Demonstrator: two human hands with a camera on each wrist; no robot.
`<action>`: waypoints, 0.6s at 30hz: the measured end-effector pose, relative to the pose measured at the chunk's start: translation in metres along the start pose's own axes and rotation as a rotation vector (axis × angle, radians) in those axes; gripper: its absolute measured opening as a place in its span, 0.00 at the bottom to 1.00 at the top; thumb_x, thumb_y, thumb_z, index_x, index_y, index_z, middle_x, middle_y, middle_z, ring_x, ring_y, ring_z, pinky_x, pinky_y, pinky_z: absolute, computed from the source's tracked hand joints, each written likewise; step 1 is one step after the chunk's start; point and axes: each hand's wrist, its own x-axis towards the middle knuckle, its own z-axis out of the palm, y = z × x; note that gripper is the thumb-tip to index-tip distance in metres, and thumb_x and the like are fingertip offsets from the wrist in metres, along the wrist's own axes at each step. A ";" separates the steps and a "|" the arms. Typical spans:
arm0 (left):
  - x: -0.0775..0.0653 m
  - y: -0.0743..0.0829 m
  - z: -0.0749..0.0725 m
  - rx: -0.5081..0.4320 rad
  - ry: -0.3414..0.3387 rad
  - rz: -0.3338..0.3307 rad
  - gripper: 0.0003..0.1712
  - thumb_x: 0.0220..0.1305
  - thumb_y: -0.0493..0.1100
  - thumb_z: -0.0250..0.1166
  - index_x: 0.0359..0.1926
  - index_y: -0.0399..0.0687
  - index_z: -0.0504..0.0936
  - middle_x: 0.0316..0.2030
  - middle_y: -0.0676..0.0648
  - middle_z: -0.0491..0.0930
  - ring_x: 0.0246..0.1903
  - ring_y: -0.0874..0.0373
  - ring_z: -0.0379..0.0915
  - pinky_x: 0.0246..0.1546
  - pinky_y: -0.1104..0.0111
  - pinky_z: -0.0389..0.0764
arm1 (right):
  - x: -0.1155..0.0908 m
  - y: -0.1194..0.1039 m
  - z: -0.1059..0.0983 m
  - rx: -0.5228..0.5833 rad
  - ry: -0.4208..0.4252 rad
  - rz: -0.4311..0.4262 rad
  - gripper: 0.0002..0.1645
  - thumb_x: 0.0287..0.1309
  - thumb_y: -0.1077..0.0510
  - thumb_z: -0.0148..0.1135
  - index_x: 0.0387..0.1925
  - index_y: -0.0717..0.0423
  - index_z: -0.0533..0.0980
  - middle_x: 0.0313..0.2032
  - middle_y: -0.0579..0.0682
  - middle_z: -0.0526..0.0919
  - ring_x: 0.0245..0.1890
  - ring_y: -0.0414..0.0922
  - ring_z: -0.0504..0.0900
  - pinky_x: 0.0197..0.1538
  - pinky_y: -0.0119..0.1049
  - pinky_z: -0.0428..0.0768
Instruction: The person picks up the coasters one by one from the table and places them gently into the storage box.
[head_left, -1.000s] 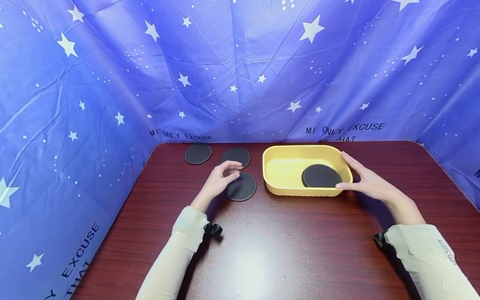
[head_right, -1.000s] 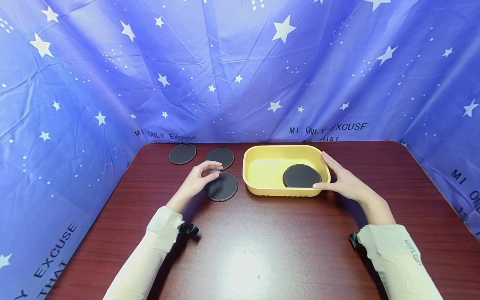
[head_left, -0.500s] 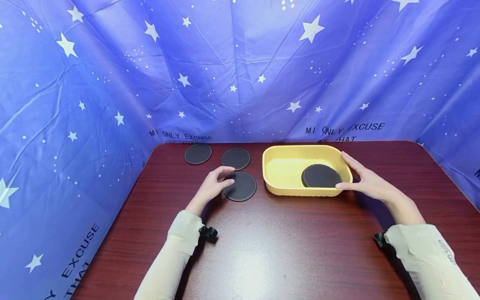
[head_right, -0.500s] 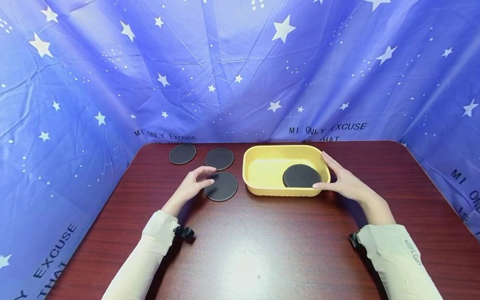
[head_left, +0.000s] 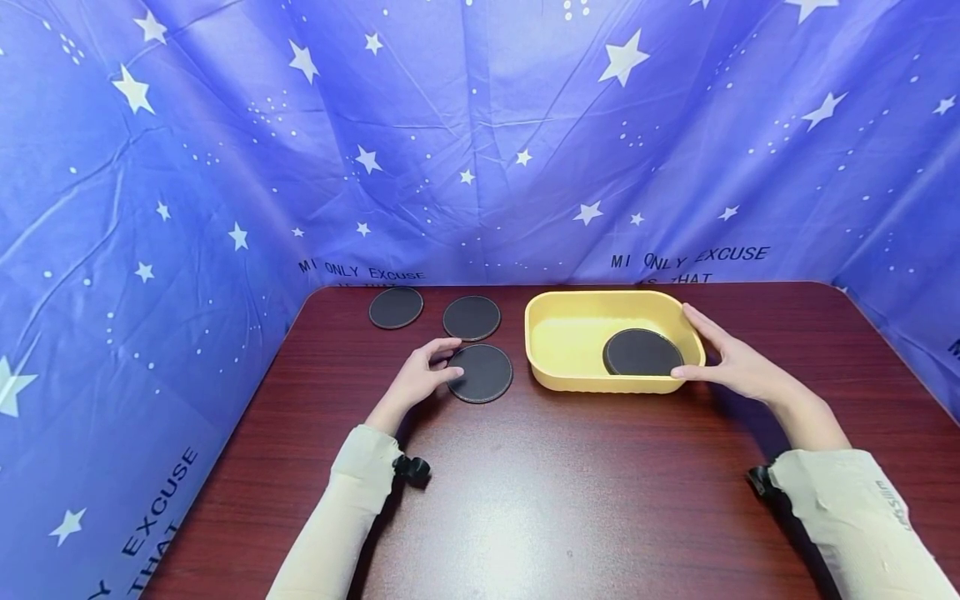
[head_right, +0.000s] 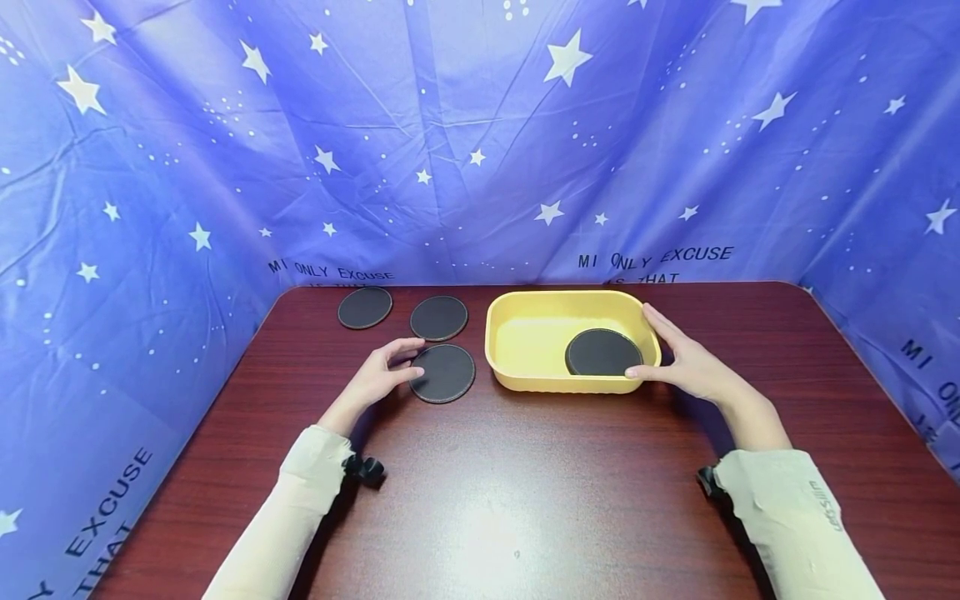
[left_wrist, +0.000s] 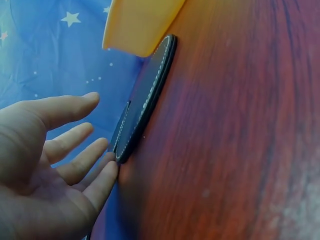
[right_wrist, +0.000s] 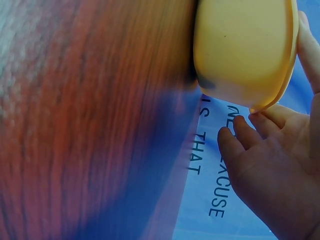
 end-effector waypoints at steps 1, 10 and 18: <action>0.000 -0.001 0.000 0.000 -0.006 -0.009 0.30 0.61 0.31 0.66 0.65 0.33 0.71 0.65 0.33 0.73 0.67 0.39 0.67 0.70 0.52 0.69 | 0.000 0.000 0.000 0.001 0.000 -0.001 0.62 0.57 0.56 0.71 0.79 0.55 0.39 0.79 0.62 0.42 0.79 0.46 0.37 0.64 0.09 0.42; -0.003 -0.005 -0.004 -0.053 -0.116 -0.026 0.40 0.58 0.30 0.69 0.70 0.29 0.63 0.69 0.29 0.65 0.71 0.37 0.59 0.76 0.52 0.60 | -0.001 0.000 0.001 0.001 0.004 -0.012 0.61 0.58 0.56 0.71 0.79 0.56 0.40 0.79 0.63 0.42 0.79 0.45 0.37 0.65 0.10 0.41; -0.006 -0.001 -0.002 0.078 -0.162 -0.058 0.49 0.56 0.35 0.72 0.74 0.33 0.56 0.71 0.30 0.59 0.73 0.36 0.55 0.76 0.50 0.59 | 0.000 0.000 0.002 0.000 0.006 -0.014 0.62 0.57 0.56 0.71 0.79 0.54 0.39 0.79 0.63 0.43 0.79 0.45 0.37 0.61 0.06 0.42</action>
